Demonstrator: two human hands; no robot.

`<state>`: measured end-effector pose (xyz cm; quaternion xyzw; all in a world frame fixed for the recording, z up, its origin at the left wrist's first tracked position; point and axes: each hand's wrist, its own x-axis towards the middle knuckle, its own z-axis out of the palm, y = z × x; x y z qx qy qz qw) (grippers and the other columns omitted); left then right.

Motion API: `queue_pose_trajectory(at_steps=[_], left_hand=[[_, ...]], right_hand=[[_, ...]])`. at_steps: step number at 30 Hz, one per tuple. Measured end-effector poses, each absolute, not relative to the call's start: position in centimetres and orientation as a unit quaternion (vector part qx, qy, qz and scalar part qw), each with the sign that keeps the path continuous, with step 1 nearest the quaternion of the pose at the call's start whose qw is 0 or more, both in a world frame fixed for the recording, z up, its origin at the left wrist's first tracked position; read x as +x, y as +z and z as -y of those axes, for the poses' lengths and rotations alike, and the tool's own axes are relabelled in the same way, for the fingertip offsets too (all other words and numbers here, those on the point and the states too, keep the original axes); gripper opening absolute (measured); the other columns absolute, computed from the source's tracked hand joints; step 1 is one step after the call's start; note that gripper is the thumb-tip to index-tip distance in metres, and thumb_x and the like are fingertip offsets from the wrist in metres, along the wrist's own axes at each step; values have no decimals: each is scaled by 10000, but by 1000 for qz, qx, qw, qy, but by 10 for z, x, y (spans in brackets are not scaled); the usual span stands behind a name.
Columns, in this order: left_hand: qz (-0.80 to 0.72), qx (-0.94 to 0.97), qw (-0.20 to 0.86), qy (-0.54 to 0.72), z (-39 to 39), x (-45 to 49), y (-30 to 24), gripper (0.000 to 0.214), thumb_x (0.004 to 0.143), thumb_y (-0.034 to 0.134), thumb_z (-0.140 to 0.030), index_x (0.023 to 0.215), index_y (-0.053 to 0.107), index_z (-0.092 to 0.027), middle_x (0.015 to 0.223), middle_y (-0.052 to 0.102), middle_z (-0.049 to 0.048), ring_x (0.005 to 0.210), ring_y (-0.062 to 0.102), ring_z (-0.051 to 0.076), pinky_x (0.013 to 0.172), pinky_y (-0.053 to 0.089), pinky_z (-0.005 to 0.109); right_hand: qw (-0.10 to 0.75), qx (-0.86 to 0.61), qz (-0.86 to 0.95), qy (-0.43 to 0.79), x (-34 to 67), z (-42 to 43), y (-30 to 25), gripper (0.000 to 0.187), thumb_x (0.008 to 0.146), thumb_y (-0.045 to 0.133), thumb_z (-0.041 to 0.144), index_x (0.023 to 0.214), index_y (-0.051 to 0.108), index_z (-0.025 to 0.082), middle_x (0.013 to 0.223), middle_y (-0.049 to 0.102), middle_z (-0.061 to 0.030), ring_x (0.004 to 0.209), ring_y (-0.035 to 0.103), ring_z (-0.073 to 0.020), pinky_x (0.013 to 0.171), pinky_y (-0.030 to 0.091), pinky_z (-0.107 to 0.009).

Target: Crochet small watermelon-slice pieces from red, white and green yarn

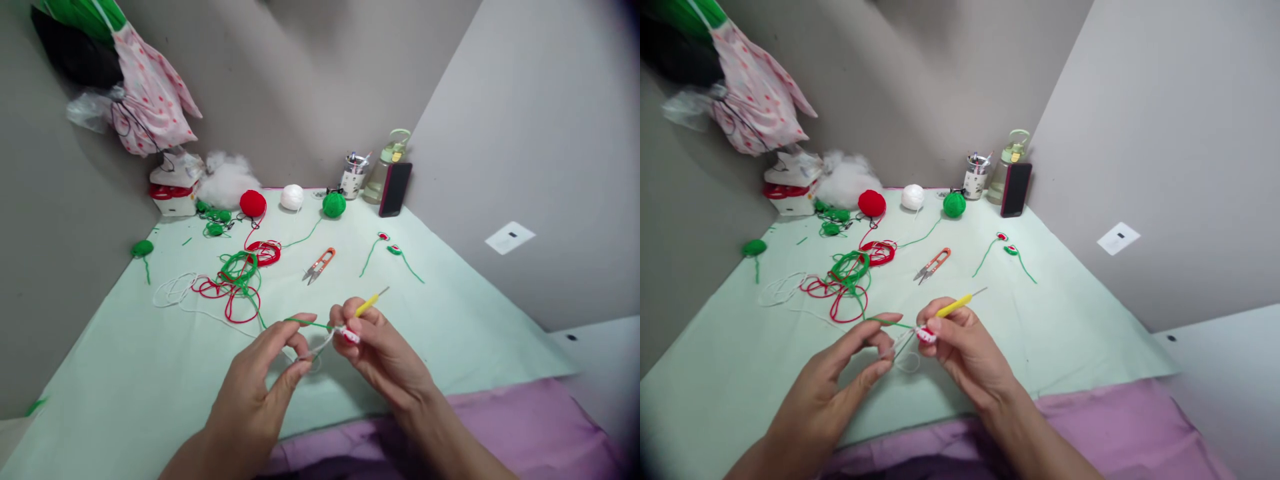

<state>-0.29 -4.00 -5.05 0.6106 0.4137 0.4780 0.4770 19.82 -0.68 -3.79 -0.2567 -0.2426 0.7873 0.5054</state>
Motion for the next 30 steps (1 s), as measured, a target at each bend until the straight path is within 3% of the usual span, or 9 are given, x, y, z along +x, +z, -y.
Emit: queue_pose_trajectory(at_steps=[6,10,14,19,24,27,30], left_hand=[[-398,307,661,558,42,9,-34,282,889,869,-313,1168,858,-281,889,716,9,1038,743,185,887,590,194],[-344,160,743,552,32,16,-25,431,751,982,-249,1166,866,-227,899,765,37,830,737,129,713,610,154],[-328,148,756,547,26,17,-25,442,714,1004,-199,1136,872,-191,794,718,3,672,659,75,554,546,104],[-334,164,757,537,32,19,-28,340,739,991,-230,1059,884,-187,812,679,-3,697,665,85,588,565,128],[-333,215,753,525,36,18,-32,253,853,900,-328,1083,879,-223,833,653,-16,528,514,23,459,443,107],[-350,321,719,508,36,13,-33,234,984,751,-395,1174,854,-304,954,702,2,583,580,57,529,503,153],[-374,451,660,471,34,3,-31,292,1028,687,-345,1295,798,-381,1046,745,6,709,655,111,700,569,217]], right_hand=[[530,-222,319,753,193,12,-36,128,774,963,210,765,836,193,728,668,11,593,579,-62,570,493,-155],[512,-186,334,770,187,13,-39,101,792,947,205,777,848,205,715,642,19,571,555,-57,548,478,-154],[499,-175,321,785,185,12,-42,119,793,951,232,763,838,205,702,618,26,553,534,-56,522,460,-153],[540,-200,331,747,187,12,-41,107,788,956,236,784,850,224,719,646,20,594,553,-66,570,471,-163],[575,-220,377,692,189,13,-40,94,793,956,247,794,862,244,710,647,25,626,556,-78,609,473,-181],[582,-237,416,657,191,15,-40,75,809,942,238,815,872,265,737,678,15,660,584,-96,638,488,-204],[578,-250,463,624,195,16,-40,69,834,919,220,844,883,278,778,711,-4,702,621,-123,670,511,-237]])
